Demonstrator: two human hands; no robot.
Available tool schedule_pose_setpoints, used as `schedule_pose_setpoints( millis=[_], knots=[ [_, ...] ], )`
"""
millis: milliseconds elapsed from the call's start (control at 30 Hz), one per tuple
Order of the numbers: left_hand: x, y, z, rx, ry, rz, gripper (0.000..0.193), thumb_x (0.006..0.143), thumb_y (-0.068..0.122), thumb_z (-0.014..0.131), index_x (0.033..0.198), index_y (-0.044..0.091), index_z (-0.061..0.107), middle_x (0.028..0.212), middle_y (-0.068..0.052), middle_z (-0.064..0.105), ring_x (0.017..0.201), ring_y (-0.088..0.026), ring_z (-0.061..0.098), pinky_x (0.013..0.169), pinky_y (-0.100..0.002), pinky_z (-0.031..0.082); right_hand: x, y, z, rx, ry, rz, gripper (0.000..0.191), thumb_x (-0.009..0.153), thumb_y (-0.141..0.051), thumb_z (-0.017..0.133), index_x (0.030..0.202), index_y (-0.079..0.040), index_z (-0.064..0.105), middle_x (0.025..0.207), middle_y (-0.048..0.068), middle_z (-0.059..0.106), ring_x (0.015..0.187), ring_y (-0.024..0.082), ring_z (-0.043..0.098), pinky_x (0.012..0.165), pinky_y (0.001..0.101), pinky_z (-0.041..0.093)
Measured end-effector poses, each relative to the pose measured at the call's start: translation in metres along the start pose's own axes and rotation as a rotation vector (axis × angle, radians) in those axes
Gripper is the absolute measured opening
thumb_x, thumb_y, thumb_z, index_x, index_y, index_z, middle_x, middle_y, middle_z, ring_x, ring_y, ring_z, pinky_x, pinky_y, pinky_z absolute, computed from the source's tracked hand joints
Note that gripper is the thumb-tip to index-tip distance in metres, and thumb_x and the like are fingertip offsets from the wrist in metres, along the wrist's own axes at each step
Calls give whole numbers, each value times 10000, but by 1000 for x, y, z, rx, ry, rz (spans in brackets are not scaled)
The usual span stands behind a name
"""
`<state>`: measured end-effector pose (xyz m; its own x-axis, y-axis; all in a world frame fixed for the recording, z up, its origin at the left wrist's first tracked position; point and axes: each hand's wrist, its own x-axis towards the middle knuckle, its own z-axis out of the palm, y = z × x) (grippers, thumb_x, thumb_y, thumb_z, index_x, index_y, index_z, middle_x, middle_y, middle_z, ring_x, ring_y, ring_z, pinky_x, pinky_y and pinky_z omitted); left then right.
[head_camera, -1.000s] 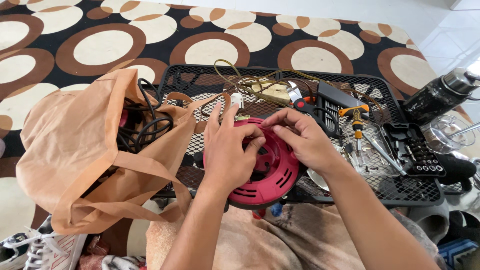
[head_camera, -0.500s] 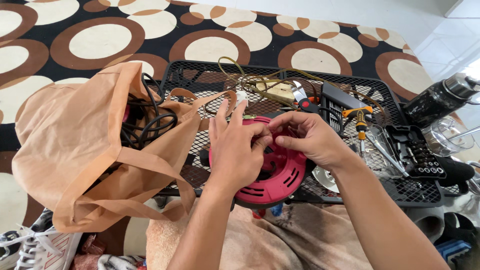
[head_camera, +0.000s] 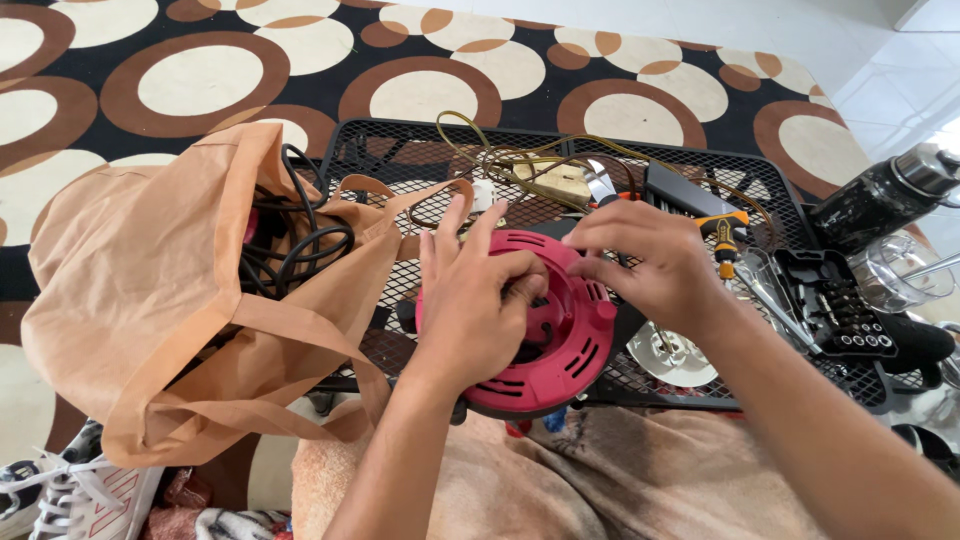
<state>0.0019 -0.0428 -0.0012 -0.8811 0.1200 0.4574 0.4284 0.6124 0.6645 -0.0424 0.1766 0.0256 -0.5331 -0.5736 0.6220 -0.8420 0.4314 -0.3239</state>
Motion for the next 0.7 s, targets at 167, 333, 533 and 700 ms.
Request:
schedule_pose_setpoints(
  millis=[167, 333, 533, 700],
  knots=[
    [2, 2, 2, 10, -40, 25, 77, 836, 208, 711, 816, 209, 785, 1543, -150, 454, 1519, -415, 166, 1197, -644, 28, 6, -2, -3, -161, 32, -264, 200, 824, -123, 839, 1006, -79, 768, 1017, 54, 740, 864, 219, 686, 776, 364, 536],
    [3, 2, 1, 27, -77, 14, 110, 861, 217, 709, 774, 193, 772, 1559, -143, 439, 1529, -407, 153, 1202, -641, 22, 5, 1, -4, -157, -21, -353, 186, 822, -65, 752, 1005, -91, 771, 1028, 50, 739, 891, 214, 707, 814, 380, 539],
    [4, 1, 2, 17, -70, 11, 94, 850, 224, 715, 792, 197, 784, 1551, -145, 441, 1517, -408, 162, 1192, -651, 27, 8, 0, -5, -131, -117, -294, 188, 798, -60, 743, 984, -88, 762, 999, 43, 731, 899, 236, 684, 801, 387, 521],
    [0, 3, 3, 3, 54, 71, 103, 855, 248, 739, 905, 185, 803, 1491, -165, 506, 1483, -431, 246, 1177, -673, 88, 19, -6, -10, -10, -260, -59, 138, 821, -113, 772, 946, -67, 738, 948, 69, 680, 909, 261, 633, 814, 367, 469]
  ],
)
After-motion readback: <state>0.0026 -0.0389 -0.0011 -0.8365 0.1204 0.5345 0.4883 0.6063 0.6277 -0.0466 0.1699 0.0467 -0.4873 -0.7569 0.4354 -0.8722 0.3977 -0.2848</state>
